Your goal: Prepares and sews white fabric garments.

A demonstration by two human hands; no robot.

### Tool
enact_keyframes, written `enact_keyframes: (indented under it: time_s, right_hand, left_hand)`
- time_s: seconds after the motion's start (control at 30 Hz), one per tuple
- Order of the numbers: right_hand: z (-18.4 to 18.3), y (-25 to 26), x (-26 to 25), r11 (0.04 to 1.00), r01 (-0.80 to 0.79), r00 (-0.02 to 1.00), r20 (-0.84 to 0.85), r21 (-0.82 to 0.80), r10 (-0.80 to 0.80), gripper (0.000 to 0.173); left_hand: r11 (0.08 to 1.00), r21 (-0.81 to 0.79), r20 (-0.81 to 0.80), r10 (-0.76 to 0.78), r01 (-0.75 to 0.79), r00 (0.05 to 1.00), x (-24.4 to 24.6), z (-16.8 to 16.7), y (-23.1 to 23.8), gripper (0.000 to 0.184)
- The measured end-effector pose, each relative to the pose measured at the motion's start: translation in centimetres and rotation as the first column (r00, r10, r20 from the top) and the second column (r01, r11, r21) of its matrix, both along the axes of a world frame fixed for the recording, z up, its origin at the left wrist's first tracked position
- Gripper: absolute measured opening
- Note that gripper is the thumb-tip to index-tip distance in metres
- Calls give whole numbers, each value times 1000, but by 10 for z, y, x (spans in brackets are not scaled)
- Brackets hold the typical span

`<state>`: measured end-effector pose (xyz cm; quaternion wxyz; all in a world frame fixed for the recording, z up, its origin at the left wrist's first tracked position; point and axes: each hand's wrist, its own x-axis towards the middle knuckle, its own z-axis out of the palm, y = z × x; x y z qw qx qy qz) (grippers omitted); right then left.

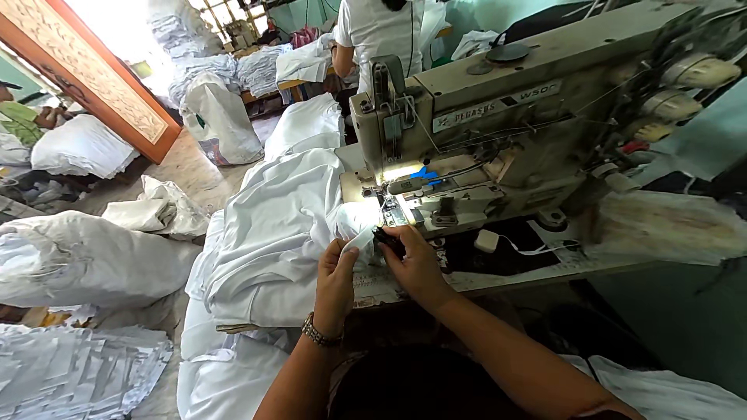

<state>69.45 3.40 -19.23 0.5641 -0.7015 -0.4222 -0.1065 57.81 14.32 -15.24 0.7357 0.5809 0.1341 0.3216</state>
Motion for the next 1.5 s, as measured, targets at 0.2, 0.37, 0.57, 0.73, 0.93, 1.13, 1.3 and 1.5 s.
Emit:
enact_keyframes:
  time_s: [0.2,0.37,0.57,0.73,0.93,1.13,1.3,1.5]
  right_hand:
    - [-1,0,-3,999,-19,966,259,32,10,23]
    - [-5,-6,4,998,-58,931,362,11,50,24]
    - [8,-10,5,983,-140,949,-265,121,168,26]
    - [19,-5,5,964,-224,903,-342,142,260,16]
    - [16,-13,16,981,-89,966,-226,172,127,16]
    - [16,-24,13,985,-107,957,-256,132,138,17]
    - [18,-9,3,975,-210,910,-350,77,223,13]
    - [20,-10,11,970,-218,893,-379,105,242,9]
  left_hand:
    - [1000,9,-10,2,-2,1000,0,-1,0,14]
    - [1000,12,4,-3,3,1000,0,-2,-1,13]
    - [1000,30,20,1,-2,1000,-1,-5,0,12]
    - [987,160,30,-8,3,1000,0,-10,-1,13]
    - [980,199,-10,28,-25,1000,0,-15,2,13]
    - [993,119,-35,29,-24,999,4,-14,2,11]
    - [985,170,-9,7,-5,1000,4,-15,-1,10]
    - [982,186,-16,-19,22,1000,2,-17,3,10]
